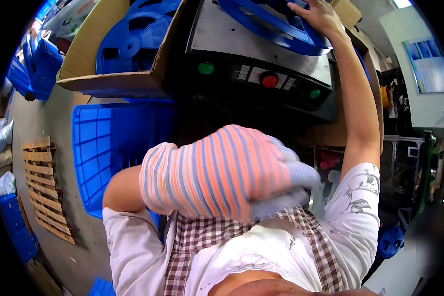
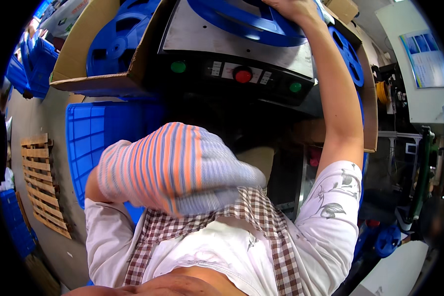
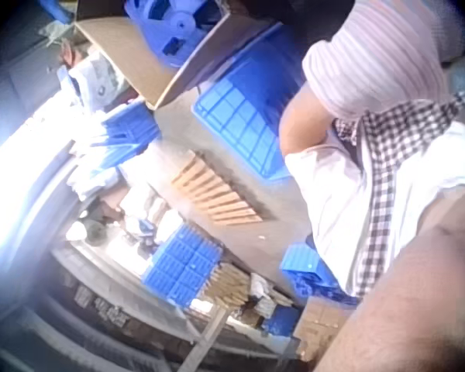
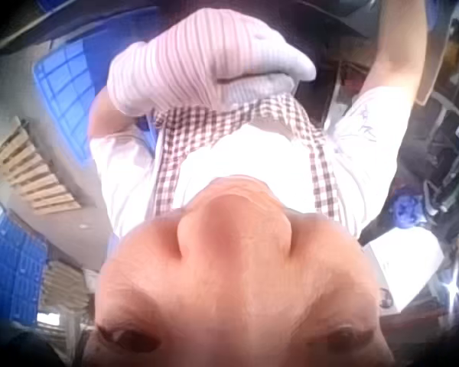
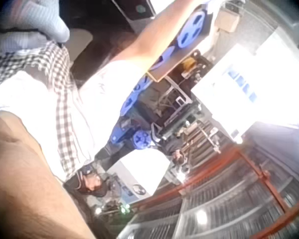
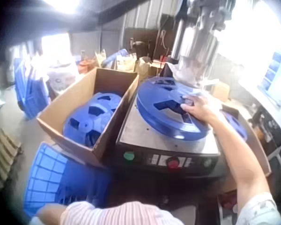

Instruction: The person repeatedly picks up blue plastic fan-like parts, places them on a machine, presses a button, and stacks the processed parts into a blue crate. The cycle continues throughout the clip.

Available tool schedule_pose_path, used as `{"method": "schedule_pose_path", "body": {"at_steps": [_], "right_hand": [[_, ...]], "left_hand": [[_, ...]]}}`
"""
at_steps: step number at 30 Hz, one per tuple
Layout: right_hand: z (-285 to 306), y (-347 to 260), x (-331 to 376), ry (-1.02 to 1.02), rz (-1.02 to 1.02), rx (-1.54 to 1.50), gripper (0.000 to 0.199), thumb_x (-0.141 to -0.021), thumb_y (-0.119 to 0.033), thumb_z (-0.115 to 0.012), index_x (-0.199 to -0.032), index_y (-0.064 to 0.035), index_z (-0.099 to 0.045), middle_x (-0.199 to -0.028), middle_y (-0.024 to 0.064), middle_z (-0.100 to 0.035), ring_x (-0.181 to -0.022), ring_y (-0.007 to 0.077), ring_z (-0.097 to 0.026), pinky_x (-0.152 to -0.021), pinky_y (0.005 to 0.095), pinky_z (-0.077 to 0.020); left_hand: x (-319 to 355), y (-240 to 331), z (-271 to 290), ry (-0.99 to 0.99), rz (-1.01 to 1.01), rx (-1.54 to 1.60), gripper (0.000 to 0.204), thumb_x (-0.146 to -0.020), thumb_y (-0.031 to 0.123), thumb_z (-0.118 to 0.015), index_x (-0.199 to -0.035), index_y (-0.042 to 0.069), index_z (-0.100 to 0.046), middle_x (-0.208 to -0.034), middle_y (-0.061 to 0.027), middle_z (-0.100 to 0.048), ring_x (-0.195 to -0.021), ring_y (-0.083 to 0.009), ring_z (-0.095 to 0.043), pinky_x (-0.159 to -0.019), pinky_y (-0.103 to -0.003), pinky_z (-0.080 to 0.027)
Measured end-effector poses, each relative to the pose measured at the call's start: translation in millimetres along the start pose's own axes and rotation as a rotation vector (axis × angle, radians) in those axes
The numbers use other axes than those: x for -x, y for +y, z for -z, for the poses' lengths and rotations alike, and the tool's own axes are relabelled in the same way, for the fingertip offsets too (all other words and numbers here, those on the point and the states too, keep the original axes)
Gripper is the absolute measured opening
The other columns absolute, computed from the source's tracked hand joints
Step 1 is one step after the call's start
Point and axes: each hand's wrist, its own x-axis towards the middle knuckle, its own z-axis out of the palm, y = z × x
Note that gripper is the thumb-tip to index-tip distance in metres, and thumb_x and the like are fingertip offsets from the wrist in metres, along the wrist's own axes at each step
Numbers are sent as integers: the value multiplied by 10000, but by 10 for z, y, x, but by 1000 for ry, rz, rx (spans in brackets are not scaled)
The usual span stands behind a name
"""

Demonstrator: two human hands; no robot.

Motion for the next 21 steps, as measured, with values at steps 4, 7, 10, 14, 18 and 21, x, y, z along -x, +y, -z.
{"method": "schedule_pose_path", "body": {"at_steps": [4,7,10,14,18,21], "right_hand": [[53,-4,-27,-15,13,-3,514,-795,-543,-631,-1211,-241,-656,-1214,148,-629,-1146,328,-577,-965,433,-461],[97,-82,-28,-48,-17,9,515,-796,-551,-618,-1216,-254,-650,-1195,155,-637,-1133,331,-588,-943,440,-474],[162,-172,-13,-71,-33,12,515,-801,-552,-604,-1221,-256,-644,-1179,161,-642,-1119,337,-594,-937,439,-479],[196,-228,-2,-100,-47,25,519,-810,-551,-589,-1230,-251,-637,-1180,158,-642,-1119,336,-594,-940,439,-477],[95,-136,-26,-81,-5,59,553,-833,-552,-569,-1278,-224,-599,-1236,183,-606,-1161,353,-563,-967,443,-456],[-276,274,-210,-281,-108,8,623,-853,-585,-545,-1352,-214,-525,-1305,222,-544,-1220,392,-506,-1025,442,-404]], "left_hand": [[254,-275,-257,203,184,175,249,-879,31,-586,-1118,28,-658,-846,-116,-702,-786,-237,-694,-712,-324,-558],[385,-333,-311,228,427,294,253,-927,78,-568,-1164,16,-635,-931,-120,-701,-839,-202,-685,-758,-303,-547],[485,-398,-359,254,557,377,257,-952,102,-555,-1184,17,-626,-945,-109,-694,-839,-164,-661,-769,-282,-534],[560,-459,-387,305,609,408,241,-962,25,-503,-1162,-8,-634,-996,-102,-697,-916,-158,-681,-833,-271,-540],[597,-575,-414,378,607,429,235,-963,21,-507,-1158,-19,-631,-998,-95,-694,-923,-143,-676,-845,-264,-536],[588,-674,-373,422,601,293,226,-943,13,-553,-1150,-10,-640,-989,-97,-692,-917,-150,-669,-840,-258,-527]]}}
